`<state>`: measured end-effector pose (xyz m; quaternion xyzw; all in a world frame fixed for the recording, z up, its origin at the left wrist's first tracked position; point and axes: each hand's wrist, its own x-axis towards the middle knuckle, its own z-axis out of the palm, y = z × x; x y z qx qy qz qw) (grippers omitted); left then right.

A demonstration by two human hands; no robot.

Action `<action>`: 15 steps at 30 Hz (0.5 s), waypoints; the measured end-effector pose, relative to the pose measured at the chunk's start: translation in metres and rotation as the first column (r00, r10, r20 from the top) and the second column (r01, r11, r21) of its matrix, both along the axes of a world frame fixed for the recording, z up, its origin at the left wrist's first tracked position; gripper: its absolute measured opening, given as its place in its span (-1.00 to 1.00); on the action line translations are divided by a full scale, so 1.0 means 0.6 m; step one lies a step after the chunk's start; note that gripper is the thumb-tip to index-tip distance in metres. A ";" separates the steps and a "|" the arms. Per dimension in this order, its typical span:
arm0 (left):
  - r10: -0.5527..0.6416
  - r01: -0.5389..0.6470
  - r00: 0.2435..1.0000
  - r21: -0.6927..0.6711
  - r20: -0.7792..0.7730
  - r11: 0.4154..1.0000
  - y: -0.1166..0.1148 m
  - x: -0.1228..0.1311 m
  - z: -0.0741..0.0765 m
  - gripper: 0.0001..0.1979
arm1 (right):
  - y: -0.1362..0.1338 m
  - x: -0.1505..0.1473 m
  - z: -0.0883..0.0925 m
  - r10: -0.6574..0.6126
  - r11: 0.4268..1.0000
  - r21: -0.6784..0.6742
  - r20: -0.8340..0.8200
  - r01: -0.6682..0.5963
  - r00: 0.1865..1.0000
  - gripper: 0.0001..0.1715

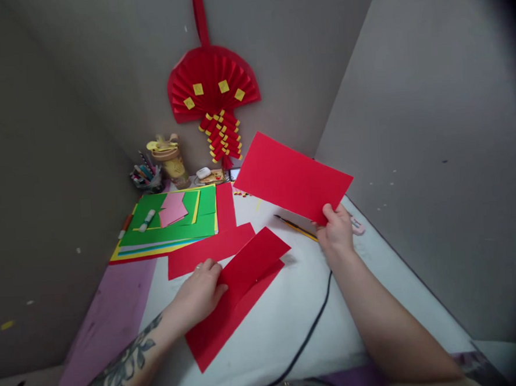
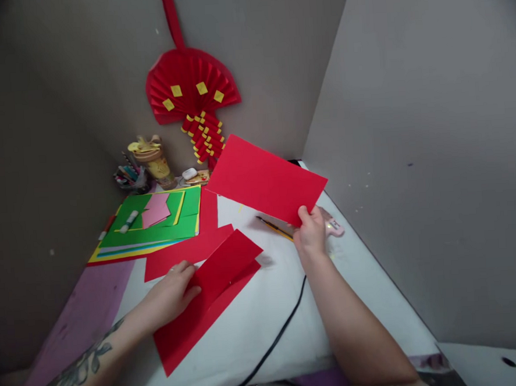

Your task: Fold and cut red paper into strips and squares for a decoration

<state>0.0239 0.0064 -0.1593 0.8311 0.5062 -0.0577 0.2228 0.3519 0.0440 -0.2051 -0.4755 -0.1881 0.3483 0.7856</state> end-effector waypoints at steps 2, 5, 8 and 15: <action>0.001 -0.002 1.000 -0.020 -0.010 1.000 -0.019 0.009 0.007 -0.72 | -0.003 0.001 0.004 -0.014 1.000 0.005 -0.032 0.014 0.999 -0.61; 0.024 -0.025 1.000 -0.043 -0.019 0.999 -0.057 0.027 0.004 -0.59 | -0.007 0.000 0.011 -0.016 1.000 0.011 -0.057 0.017 0.998 -0.62; 0.117 -0.117 0.993 -0.145 -0.008 0.982 -0.083 0.034 -0.007 -0.42 | -0.011 0.004 0.018 -0.021 0.999 0.034 -0.072 0.024 0.997 -0.63; 0.176 -0.159 0.969 0.106 -0.174 0.982 0.027 -0.016 -0.001 -0.74 | -0.016 0.019 0.025 -0.068 0.996 0.056 -0.109 0.074 0.992 -0.68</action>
